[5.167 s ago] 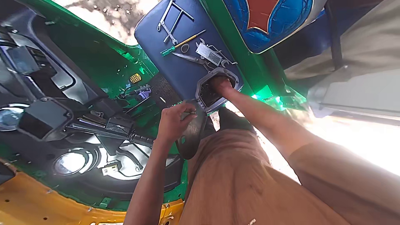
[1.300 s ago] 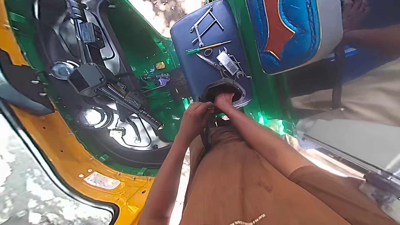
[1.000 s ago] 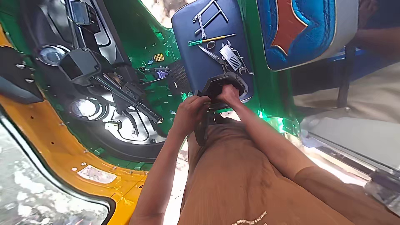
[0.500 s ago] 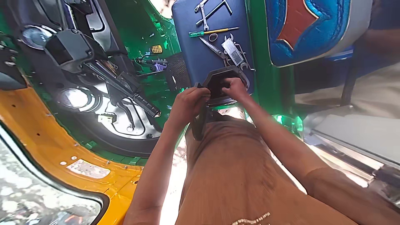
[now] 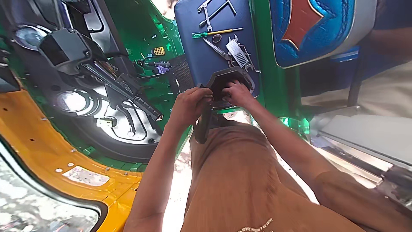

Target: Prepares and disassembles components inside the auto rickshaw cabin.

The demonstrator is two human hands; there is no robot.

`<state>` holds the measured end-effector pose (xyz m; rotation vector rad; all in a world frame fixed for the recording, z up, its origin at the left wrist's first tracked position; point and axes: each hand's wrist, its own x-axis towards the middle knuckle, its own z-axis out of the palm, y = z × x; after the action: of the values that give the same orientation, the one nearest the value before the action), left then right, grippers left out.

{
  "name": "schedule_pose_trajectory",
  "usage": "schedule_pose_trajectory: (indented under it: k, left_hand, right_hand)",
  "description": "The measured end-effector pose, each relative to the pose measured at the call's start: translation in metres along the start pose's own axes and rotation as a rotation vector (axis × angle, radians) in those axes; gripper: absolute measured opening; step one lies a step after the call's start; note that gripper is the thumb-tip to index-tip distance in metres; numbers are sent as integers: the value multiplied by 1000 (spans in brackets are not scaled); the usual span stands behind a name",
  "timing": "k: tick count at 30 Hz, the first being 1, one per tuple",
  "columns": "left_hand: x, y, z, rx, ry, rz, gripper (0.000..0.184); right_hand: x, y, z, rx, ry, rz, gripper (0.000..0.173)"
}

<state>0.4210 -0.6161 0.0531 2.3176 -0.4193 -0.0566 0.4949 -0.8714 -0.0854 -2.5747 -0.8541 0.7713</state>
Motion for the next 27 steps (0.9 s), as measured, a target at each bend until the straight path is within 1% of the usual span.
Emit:
schedule_pose_trajectory:
  k: [2, 5, 8, 10, 12, 14, 17, 19, 21, 22, 24, 25, 27]
  left_hand:
    - [0, 0, 0, -7, -2, 10, 20]
    - [1, 1, 2, 2, -4, 22, 20]
    - [-1, 5, 2, 12, -22, 13, 20]
    - [1, 5, 2, 19, -14, 22, 20]
    - [3, 5, 2, 22, -7, 31, 20]
    - [3, 5, 3, 21, -10, 37, 20]
    - [0, 9, 7, 24, -30, 24, 20]
    - [0, 12, 8, 39, -41, 16, 20]
    - [-2, 13, 9, 48, -38, 12, 21]
    - [-4, 13, 9, 47, -30, 10, 21]
    - [-8, 13, 11, 37, -7, 14, 21]
    - [-9, 14, 11, 35, -2, 18, 21]
    - [-13, 14, 9, 39, -13, 23, 22]
  right_hand:
    - [-5, 7, 1, 32, 71, 1, 24]
    - [-9, 18, -1, 53, 179, 6, 25]
    - [-8, 17, -2, 33, 272, 27, 26]
    - [-7, 16, -1, -28, 336, 39, 25]
    - [-8, 14, 3, -149, 421, 7, 21]
    - [-9, 9, 2, -271, 469, -25, 17]
    - [-8, 1, 0, -395, 510, -105, 20]
    - [-5, -4, -3, -352, 463, -215, 18]
    - [-1, -14, -7, -193, 316, -291, 16]
    - [1, -21, -8, -97, 187, -267, 17]
    - [10, -35, -8, 25, -81, -118, 17]
    - [16, -40, -6, 9, -168, -51, 13]
    - [28, -48, -1, -71, -273, 43, 14]
